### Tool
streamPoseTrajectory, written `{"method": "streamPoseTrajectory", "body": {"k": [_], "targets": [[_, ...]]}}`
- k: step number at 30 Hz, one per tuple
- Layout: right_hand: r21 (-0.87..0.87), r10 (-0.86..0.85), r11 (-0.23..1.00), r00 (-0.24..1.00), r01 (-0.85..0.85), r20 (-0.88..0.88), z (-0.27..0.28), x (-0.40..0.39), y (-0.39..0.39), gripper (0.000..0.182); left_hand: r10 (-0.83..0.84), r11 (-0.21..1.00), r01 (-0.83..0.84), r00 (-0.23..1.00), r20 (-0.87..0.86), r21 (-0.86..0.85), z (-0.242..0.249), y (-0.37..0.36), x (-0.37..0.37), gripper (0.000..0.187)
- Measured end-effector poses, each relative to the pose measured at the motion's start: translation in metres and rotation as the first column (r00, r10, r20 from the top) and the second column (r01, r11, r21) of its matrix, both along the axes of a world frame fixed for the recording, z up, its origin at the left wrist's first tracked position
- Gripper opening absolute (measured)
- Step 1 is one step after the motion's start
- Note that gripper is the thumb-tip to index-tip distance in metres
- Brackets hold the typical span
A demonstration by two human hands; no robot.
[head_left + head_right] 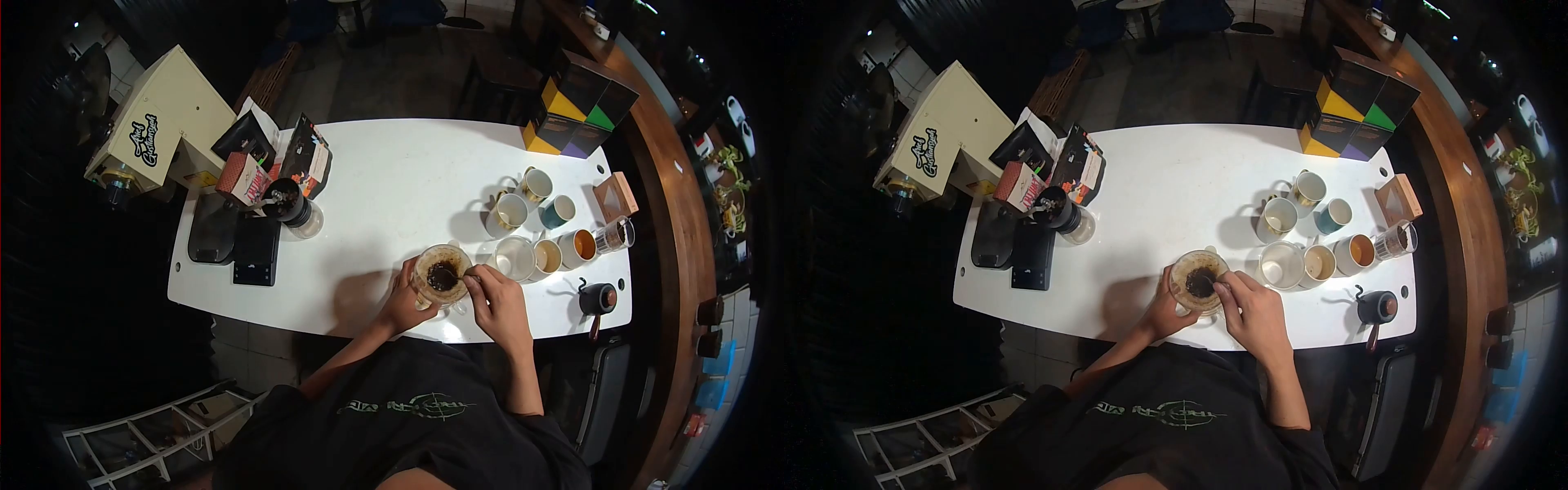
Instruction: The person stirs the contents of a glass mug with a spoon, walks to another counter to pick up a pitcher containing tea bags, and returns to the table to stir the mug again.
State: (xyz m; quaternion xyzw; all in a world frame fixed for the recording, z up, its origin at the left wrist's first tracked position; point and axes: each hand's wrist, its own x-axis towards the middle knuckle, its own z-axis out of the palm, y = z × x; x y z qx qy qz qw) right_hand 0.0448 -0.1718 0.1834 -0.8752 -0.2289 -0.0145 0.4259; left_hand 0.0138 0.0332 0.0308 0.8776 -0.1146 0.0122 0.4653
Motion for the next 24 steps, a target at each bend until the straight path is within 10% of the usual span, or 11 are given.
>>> {"method": "streamPoseTrajectory", "body": {"k": [24], "targets": [[0.112, -0.007, 0.994, 1.0, 0.008, -0.012, -0.003, -0.002, 0.004, 0.012, -0.009, 1.0, 0.009, 1.0, 0.012, 0.005, -0.009, 0.001, 0.0, 0.079]]}}
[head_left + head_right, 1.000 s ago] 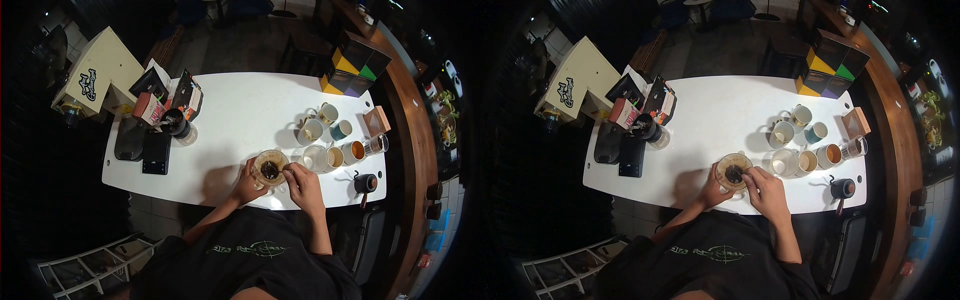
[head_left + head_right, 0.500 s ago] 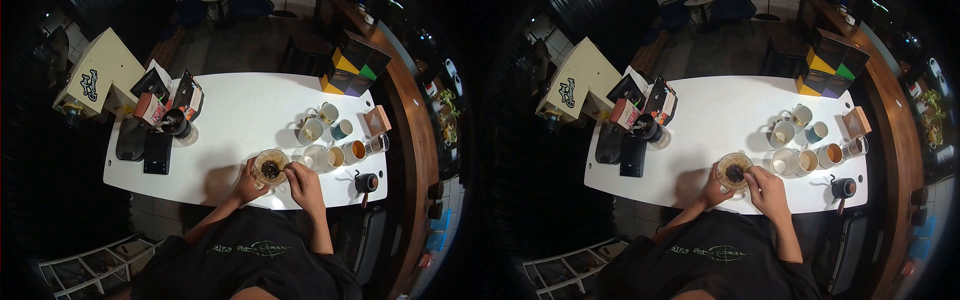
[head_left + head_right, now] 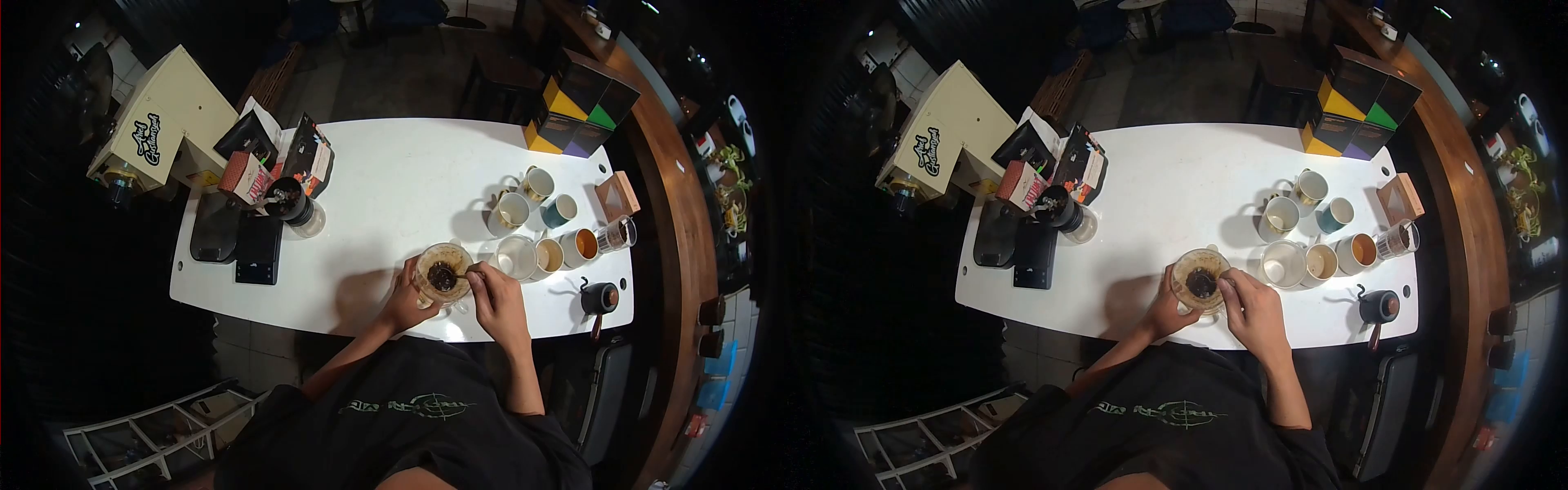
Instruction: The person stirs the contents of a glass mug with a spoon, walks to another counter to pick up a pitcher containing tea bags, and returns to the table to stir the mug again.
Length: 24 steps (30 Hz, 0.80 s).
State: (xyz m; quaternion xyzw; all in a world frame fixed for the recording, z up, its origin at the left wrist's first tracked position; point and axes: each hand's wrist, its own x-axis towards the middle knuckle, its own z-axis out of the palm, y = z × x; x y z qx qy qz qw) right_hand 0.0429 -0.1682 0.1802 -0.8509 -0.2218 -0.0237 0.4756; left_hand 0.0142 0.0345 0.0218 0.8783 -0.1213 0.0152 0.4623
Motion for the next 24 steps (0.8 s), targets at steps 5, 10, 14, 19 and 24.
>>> {"method": "streamPoseTrajectory", "body": {"k": [5, 10, 14, 19, 24], "targets": [[-0.075, -0.028, 0.997, 0.998, 0.024, -0.048, 0.0032, 0.0001, -0.0011, 0.013, 0.011, 1.0, -0.011, 1.0, -0.027, 0.002, 0.0041, -0.0008, -0.001, 0.078], [-0.048, -0.041, 0.998, 0.998, 0.039, -0.044, 0.002, -0.0009, -0.0002, 0.012, 0.015, 0.999, -0.015, 1.0, -0.02, -0.029, 0.0019, -0.0013, -0.0005, 0.077], [-0.061, -0.018, 0.998, 0.999, 0.015, -0.043, -0.002, -0.0003, -0.0027, 0.011, 0.011, 1.0, -0.012, 1.0, -0.021, -0.027, -0.0017, -0.0009, -0.0001, 0.077], [-0.044, -0.036, 0.998, 0.999, 0.036, -0.016, -0.0001, -0.0011, 0.0004, 0.01, 0.01, 0.998, -0.011, 1.0, -0.012, -0.055, 0.0023, -0.0017, -0.0002, 0.077], [-0.025, -0.044, 0.999, 0.999, 0.044, -0.002, -0.0024, 0.0, 0.0006, 0.011, 0.016, 1.0, -0.016, 1.0, -0.003, -0.01, 0.0014, -0.0012, 0.0003, 0.081]]}}
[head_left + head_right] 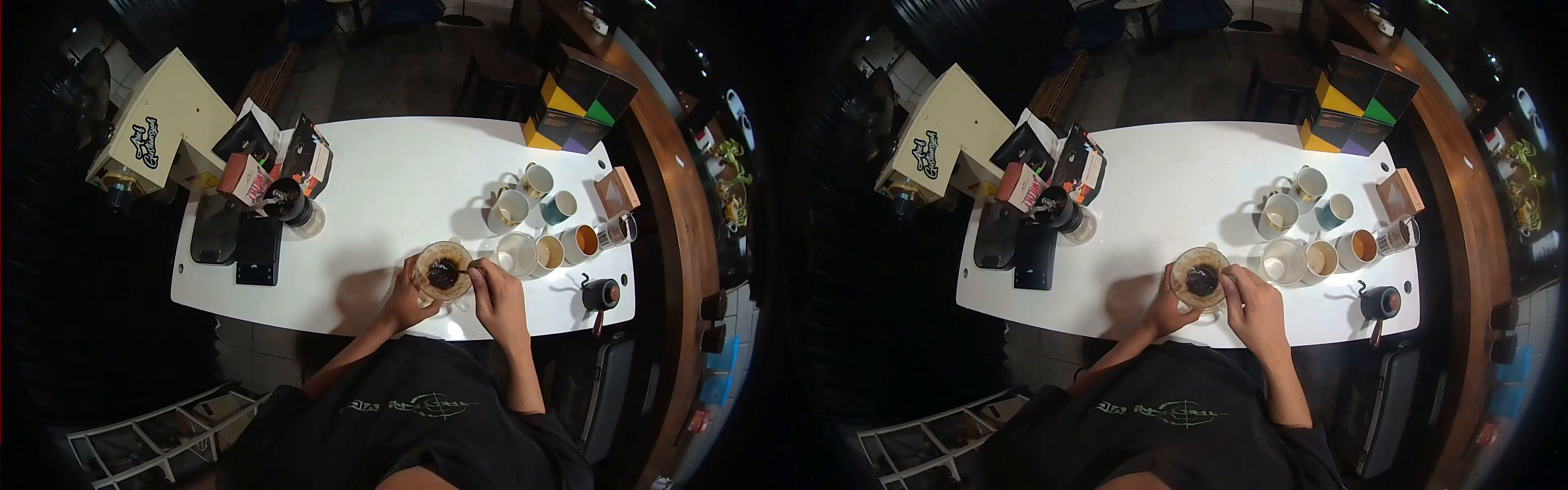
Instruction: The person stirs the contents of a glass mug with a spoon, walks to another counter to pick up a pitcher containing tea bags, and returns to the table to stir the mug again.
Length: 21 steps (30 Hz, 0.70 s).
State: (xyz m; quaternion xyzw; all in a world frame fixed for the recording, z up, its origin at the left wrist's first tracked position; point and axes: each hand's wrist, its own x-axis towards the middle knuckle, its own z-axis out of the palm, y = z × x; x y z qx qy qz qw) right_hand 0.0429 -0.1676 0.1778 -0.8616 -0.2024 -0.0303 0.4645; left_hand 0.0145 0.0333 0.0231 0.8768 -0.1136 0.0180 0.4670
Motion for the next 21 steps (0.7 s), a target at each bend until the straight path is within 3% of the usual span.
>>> {"method": "streamPoseTrajectory", "body": {"k": [3, 5, 21], "targets": [[-0.013, 0.021, 1.0, 1.0, -0.022, -0.012, -0.0015, 0.0004, -0.0025, 0.011, 0.016, 0.997, -0.016, 1.0, -0.013, -0.073, -0.0015, -0.0012, -0.0001, 0.081], [0.012, 0.024, 1.0, 0.997, -0.023, -0.078, 0.0008, -0.0008, -0.0034, 0.011, 0.012, 0.999, -0.013, 1.0, -0.008, -0.048, -0.0022, -0.0008, -0.0001, 0.081], [0.054, 0.002, 0.999, 0.995, 0.004, -0.098, -0.0043, 0.0, -0.0068, 0.011, 0.071, 0.994, -0.071, 0.997, 0.005, -0.084, -0.0001, -0.0043, 0.0005, 0.078]]}}
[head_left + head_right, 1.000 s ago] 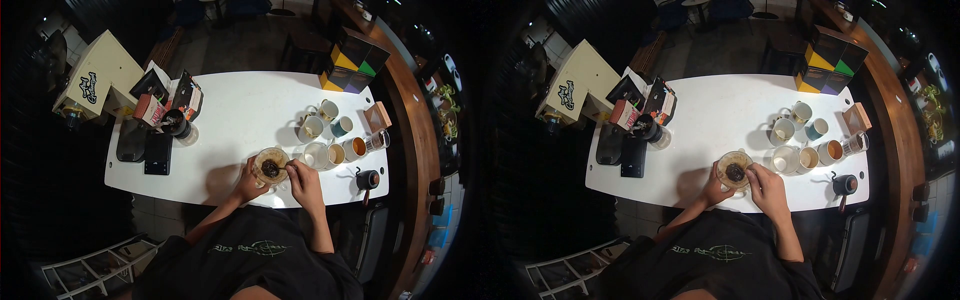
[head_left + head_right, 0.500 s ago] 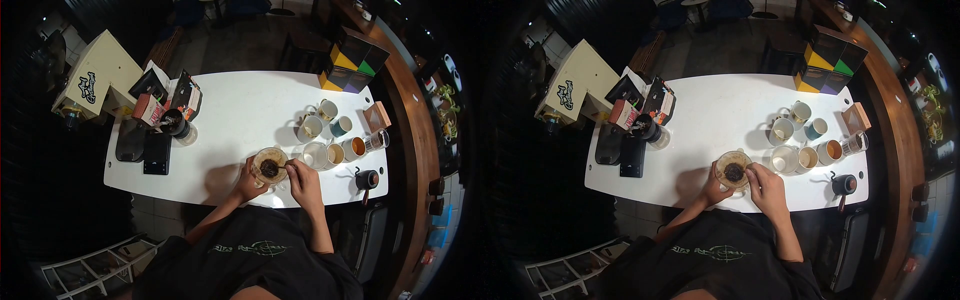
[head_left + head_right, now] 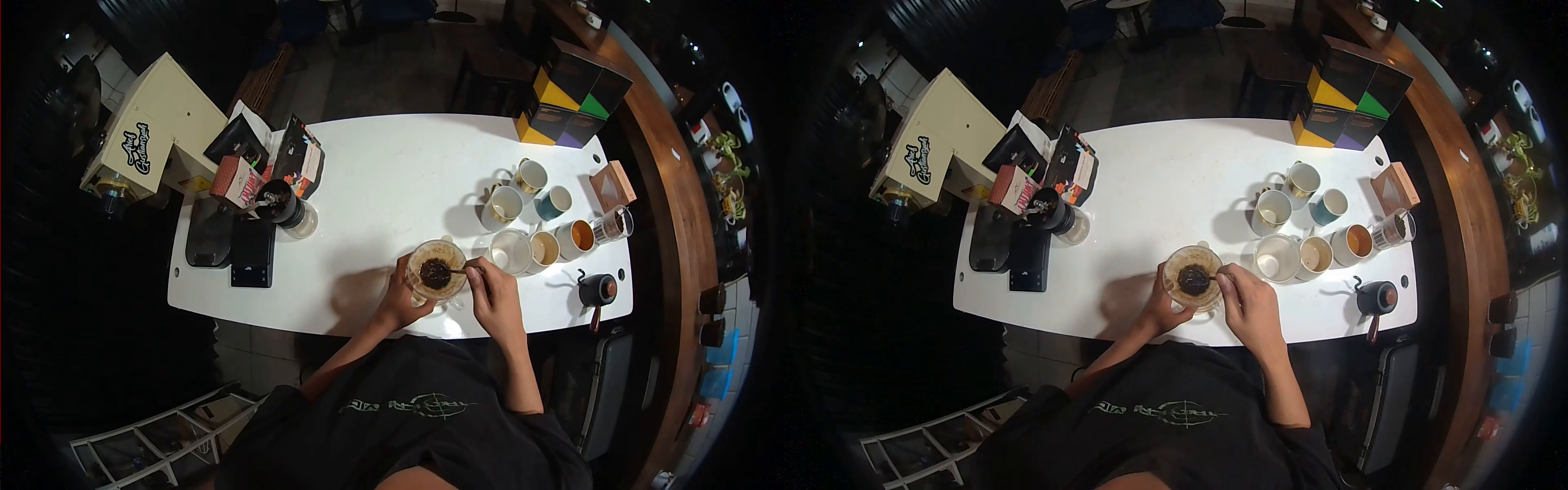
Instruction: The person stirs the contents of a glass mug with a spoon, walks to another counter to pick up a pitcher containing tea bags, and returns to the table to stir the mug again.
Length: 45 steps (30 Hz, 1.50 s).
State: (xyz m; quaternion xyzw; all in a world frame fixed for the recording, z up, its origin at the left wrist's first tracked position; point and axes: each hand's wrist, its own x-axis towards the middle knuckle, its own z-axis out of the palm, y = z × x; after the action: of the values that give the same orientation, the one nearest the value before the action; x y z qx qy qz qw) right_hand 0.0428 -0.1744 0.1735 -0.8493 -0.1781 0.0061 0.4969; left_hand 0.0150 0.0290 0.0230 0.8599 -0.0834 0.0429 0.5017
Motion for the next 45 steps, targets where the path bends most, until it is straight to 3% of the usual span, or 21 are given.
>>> {"method": "streamPoseTrajectory", "body": {"k": [15, 25, 28, 30, 37, 45], "targets": [[0.006, 0.019, 1.0, 0.999, -0.019, 0.037, 0.0007, 0.0007, 0.0003, 0.011, -0.002, 0.998, 0.003, 1.0, 0.01, -0.06, 0.0036, -0.0013, 0.0011, 0.076], [-0.008, -0.012, 1.0, 0.998, 0.013, 0.063, 0.0008, -0.0034, -0.0013, 0.01, -0.021, 1.0, 0.021, 0.999, 0.027, 0.002, 0.0052, -0.0007, 0.0017, 0.078], [0.003, 0.003, 1.0, 0.996, -0.003, 0.091, 0.0001, -0.0032, -0.0035, 0.01, -0.018, 0.998, 0.02, 1.0, 0.023, -0.058, 0.0008, 0.0001, 0.0019, 0.08], [0.02, 0.02, 1.0, 0.995, -0.022, 0.096, 0.0009, -0.0033, -0.0029, 0.01, -0.026, 1.0, 0.025, 0.999, 0.048, 0.017, 0.0001, 0.0002, 0.0015, 0.086], [-0.022, -0.003, 1.0, 0.999, 0.004, 0.042, 0.0044, -0.0045, -0.0018, 0.011, -0.047, 0.998, 0.047, 0.999, 0.014, -0.036, -0.0002, 0.0018, 0.0013, 0.084], [-0.015, 0.009, 1.0, 1.0, -0.009, 0.014, 0.0047, -0.0034, -0.0018, 0.012, -0.032, 0.998, 0.03, 0.999, 0.036, 0.055, 0.0018, 0.0025, 0.0006, 0.082]]}}
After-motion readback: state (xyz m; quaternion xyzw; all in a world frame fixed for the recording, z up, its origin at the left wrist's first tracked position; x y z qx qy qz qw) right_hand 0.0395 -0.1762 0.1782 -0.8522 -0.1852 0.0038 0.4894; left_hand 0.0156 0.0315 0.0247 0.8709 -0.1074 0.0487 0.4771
